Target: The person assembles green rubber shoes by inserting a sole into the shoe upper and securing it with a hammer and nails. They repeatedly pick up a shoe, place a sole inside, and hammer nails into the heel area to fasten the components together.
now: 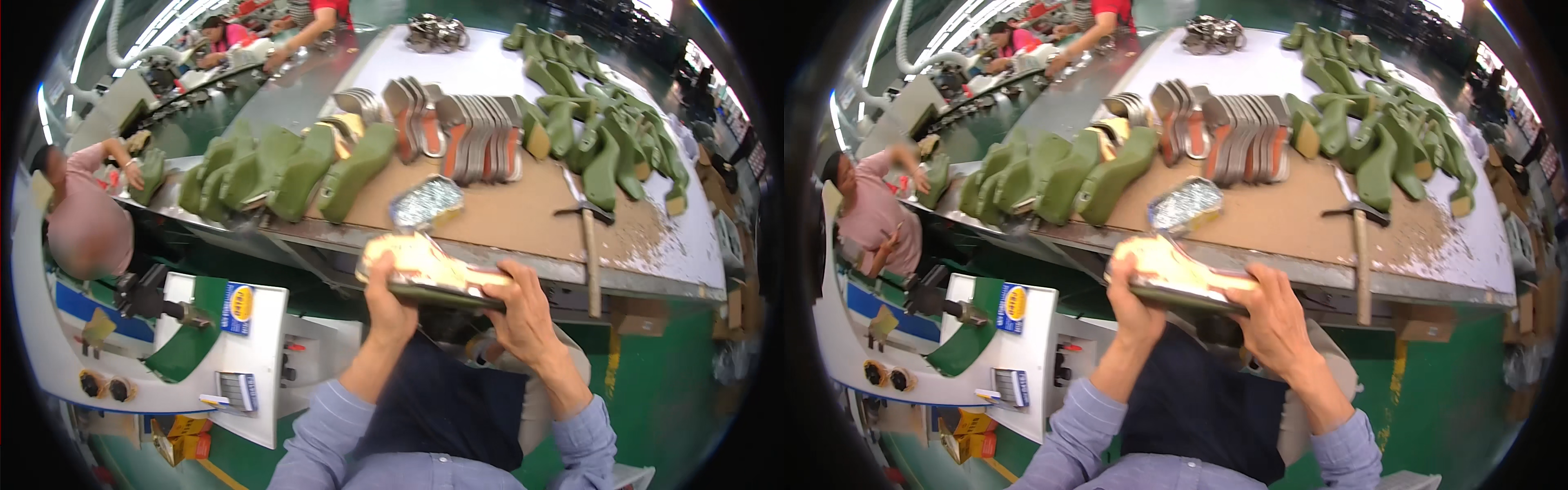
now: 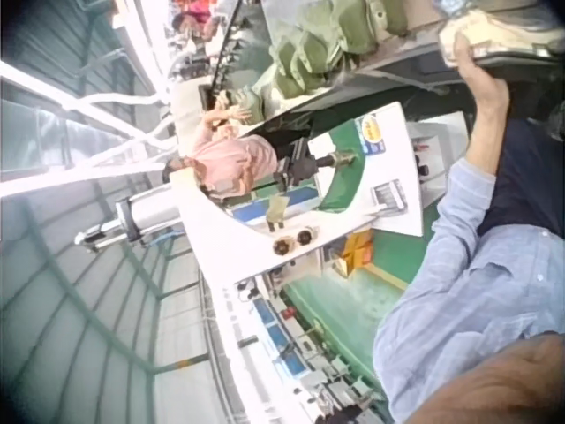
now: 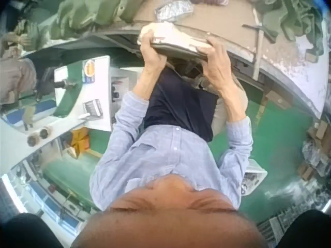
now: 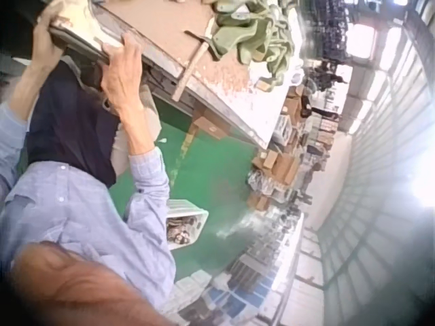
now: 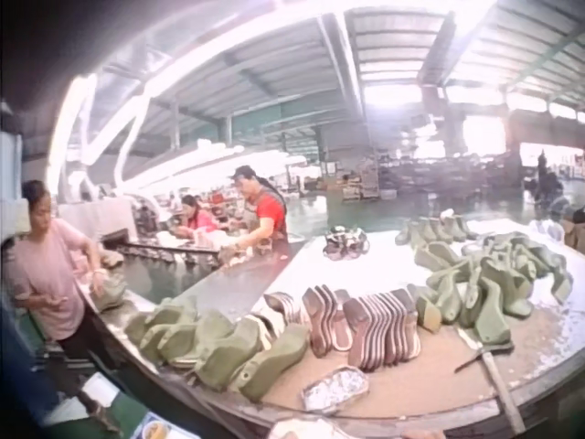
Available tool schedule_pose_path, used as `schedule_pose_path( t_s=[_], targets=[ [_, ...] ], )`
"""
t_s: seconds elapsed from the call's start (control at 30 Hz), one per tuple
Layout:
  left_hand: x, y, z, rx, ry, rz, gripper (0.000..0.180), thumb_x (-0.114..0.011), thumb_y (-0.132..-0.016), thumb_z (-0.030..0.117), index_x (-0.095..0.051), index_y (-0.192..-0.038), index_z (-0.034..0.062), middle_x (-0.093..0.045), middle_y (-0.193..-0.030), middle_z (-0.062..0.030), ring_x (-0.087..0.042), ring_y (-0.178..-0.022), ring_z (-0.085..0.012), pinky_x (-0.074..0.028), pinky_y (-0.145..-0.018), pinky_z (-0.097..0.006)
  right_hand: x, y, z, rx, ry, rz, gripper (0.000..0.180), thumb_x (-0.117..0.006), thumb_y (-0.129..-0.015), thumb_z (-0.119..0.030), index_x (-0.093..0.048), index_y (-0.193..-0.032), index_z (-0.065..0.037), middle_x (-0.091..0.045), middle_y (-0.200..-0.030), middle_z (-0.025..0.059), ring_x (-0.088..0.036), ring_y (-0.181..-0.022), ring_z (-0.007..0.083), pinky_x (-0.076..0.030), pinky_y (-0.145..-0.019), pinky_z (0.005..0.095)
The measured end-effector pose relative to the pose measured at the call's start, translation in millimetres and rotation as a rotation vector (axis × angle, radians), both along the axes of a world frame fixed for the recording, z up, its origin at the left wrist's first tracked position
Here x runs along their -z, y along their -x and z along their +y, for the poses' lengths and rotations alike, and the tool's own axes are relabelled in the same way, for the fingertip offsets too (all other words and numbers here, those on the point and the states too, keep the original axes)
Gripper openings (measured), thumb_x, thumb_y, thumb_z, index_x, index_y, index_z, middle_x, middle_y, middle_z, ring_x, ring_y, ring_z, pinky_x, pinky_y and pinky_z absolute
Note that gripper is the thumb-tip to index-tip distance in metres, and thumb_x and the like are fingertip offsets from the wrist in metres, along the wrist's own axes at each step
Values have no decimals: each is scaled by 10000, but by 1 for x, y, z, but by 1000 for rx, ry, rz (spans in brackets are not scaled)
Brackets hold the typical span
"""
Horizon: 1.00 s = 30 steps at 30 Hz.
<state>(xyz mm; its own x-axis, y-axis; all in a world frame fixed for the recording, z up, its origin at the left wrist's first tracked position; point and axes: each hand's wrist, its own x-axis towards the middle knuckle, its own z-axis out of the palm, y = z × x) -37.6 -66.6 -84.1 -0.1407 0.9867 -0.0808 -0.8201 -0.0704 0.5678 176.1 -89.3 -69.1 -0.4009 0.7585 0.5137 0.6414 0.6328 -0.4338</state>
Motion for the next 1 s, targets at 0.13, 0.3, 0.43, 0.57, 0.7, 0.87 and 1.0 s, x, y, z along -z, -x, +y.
schedule_pose_path(
  t_s=[0.13, 0.3, 0.43, 0.57, 0.7, 0.87, 1.0],
  targets=[
    [71, 12, -10, -162, -11, 274, 423, -618, -992, 141, -491, -1381, 34, -606, -1308, -117, -627, -1185, -245, -530, -1021, -402, 14, 13, -2, 18, 10, -37, 811, -881, -628, 16, -481, -1323, -106, -584, -1192, 199, -597, -1072, 431, -519, -885, 492],
    [26, 57, -9, -370, -40, 904, 566, -710, -980, 218, -470, -1439, -9, -589, -1336, -121, -576, -1171, -191, -452, -1042, -354, 5, 18, -7, 103, 94, -154, 770, -830, -671, 20, -490, -1358, -56, -572, -1168, 197, -569, -1023, 412, -492, -863, 487],
    [-5, 200, 48, -895, 8, 1265, 365, -677, -970, 192, -614, -1287, 23, -616, -1212, -112, -599, -1108, -216, -477, -928, -335, 7, 20, -10, 105, 114, -117, 782, -817, -635, 43, -495, -1343, -36, -569, -1178, 213, -563, -1045, 430, -485, -892, 489],
    [-10, 354, 114, -1267, 217, 1672, 322, -686, -950, 187, -669, -1244, 58, -639, -1200, -134, -602, -1141, -298, -471, -1008, -401, 11, 12, -9, 129, 42, -139, 857, -852, -567, 15, -501, -1346, -39, -575, -1178, 211, -570, -1062, 428, -491, -899, 481],
    [-23, 441, 145, -1046, 592, 1962, 379, -705, -915, 354, -700, -1231, 143, -625, -1275, -121, -543, -1266, -317, -438, -1072, -456, -3, 19, -9, 140, 247, -191, 802, -810, -697, 18, -505, -1432, -85, -580, -1291, 235, -544, -1201, 459, -459, -1018, 508],
    [-47, 486, 199, -534, 905, 1885, 859, -809, -639, 734, -704, -1321, 222, -366, -1559, -166, -404, -1365, -459, -303, -1103, -729, -3, 16, -6, 121, 217, -227, 769, -831, -731, -43, -512, -1430, -66, -592, -1249, 244, -581, -1152, 443, -495, -974, 502],
    [-33, 501, 226, -580, 938, 1988, 752, -819, -649, 705, -786, -1150, 145, -393, -1555, -124, -423, -1363, -413, -340, -1090, -703, 8, 8, -6, 100, 113, -255, 558, -763, -857, -160, -582, -1370, -32, -627, -1220, 256, -623, -1117, 427, -525, -947, 489]
  ],
)
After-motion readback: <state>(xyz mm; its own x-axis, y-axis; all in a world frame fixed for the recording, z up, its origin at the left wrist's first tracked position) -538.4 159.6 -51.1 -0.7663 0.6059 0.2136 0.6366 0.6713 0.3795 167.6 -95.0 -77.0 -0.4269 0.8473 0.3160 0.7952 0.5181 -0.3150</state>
